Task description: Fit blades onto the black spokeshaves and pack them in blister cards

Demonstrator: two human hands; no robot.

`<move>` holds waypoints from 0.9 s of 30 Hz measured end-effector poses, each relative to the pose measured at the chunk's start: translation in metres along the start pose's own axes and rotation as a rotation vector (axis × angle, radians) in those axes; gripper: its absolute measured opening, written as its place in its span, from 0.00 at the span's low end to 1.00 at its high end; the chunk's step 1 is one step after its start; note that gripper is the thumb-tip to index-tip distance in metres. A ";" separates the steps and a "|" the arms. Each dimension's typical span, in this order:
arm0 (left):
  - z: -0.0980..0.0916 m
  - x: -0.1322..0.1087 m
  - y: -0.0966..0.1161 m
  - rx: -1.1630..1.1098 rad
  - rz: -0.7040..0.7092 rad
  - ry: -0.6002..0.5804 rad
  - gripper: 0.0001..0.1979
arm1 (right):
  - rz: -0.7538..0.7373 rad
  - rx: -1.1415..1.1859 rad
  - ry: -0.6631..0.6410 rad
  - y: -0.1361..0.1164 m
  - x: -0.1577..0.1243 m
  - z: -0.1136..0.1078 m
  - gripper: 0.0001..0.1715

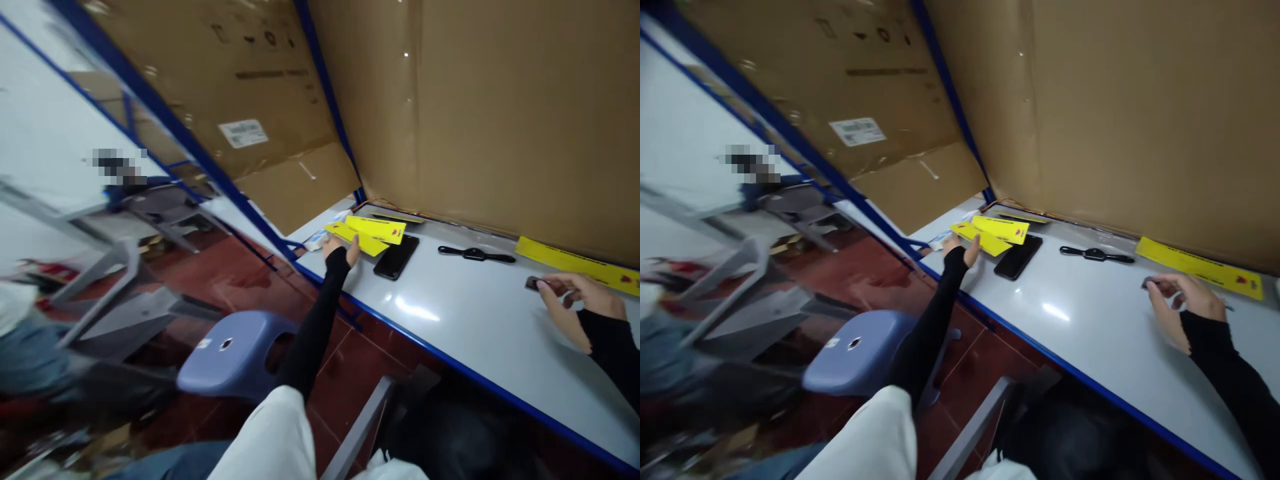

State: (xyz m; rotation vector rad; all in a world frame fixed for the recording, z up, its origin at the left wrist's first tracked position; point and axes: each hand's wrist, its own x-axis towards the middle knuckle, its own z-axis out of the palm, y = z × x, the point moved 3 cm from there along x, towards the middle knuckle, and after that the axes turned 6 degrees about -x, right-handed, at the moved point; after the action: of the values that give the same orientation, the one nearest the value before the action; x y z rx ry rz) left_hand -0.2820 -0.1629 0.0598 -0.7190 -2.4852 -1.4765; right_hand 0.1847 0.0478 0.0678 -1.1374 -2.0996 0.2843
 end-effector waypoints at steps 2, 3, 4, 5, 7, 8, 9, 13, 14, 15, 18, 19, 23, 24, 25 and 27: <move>0.000 -0.017 0.013 0.054 0.094 0.066 0.28 | -0.043 -0.133 0.023 0.016 0.015 0.001 0.12; 0.005 -0.028 0.025 0.055 0.217 0.057 0.26 | -0.083 -0.210 0.036 0.024 0.021 0.004 0.14; 0.014 -0.040 0.041 0.015 0.350 -0.022 0.22 | -0.124 -0.275 0.024 0.033 0.026 0.007 0.17; 0.026 -0.054 0.058 -0.057 0.456 -0.148 0.18 | -0.138 -0.312 0.000 0.043 0.029 0.011 0.19; 0.059 -0.082 0.096 -0.183 0.615 -0.422 0.14 | -0.122 -0.341 -0.050 0.061 0.030 0.016 0.20; 0.077 -0.095 0.116 -0.217 0.689 -0.524 0.14 | -0.114 -0.343 -0.080 0.067 0.028 0.018 0.20; 0.097 -0.108 0.135 -0.228 0.765 -0.602 0.14 | -0.106 -0.340 -0.107 0.072 0.026 0.019 0.20; 0.171 -0.142 0.187 -0.136 0.987 -0.654 0.20 | -0.078 -0.327 -0.190 0.075 0.014 0.018 0.20; 0.185 -0.145 0.191 -0.071 1.001 -0.642 0.21 | -0.070 -0.337 -0.212 0.073 0.012 0.018 0.20; 0.196 -0.147 0.190 0.000 1.002 -0.634 0.21 | -0.060 -0.352 -0.232 0.071 0.010 0.018 0.21; 0.213 -0.144 0.172 0.156 0.995 -0.628 0.19 | -0.031 -0.389 -0.279 0.065 0.008 0.022 0.23; 0.215 -0.140 0.163 0.174 0.990 -0.630 0.20 | -0.019 -0.395 -0.287 0.065 0.008 0.024 0.23; 0.216 -0.121 0.140 0.164 0.910 -0.652 0.23 | 0.017 -0.385 -0.263 0.067 0.007 0.034 0.22; 0.217 -0.118 0.138 0.155 0.895 -0.665 0.24 | 0.018 -0.380 -0.254 0.069 0.007 0.035 0.22; 0.218 -0.117 0.138 0.147 0.885 -0.680 0.24 | 0.015 -0.373 -0.248 0.069 0.006 0.037 0.21; 0.220 -0.118 0.139 0.143 0.878 -0.699 0.23 | 0.007 -0.357 -0.241 0.070 0.005 0.038 0.18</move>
State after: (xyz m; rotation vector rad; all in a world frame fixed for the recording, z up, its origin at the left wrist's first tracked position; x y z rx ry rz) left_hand -0.0900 0.0439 0.0155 -2.1998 -2.0610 -0.7701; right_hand 0.2016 0.0985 0.0082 -1.3728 -2.4258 0.0493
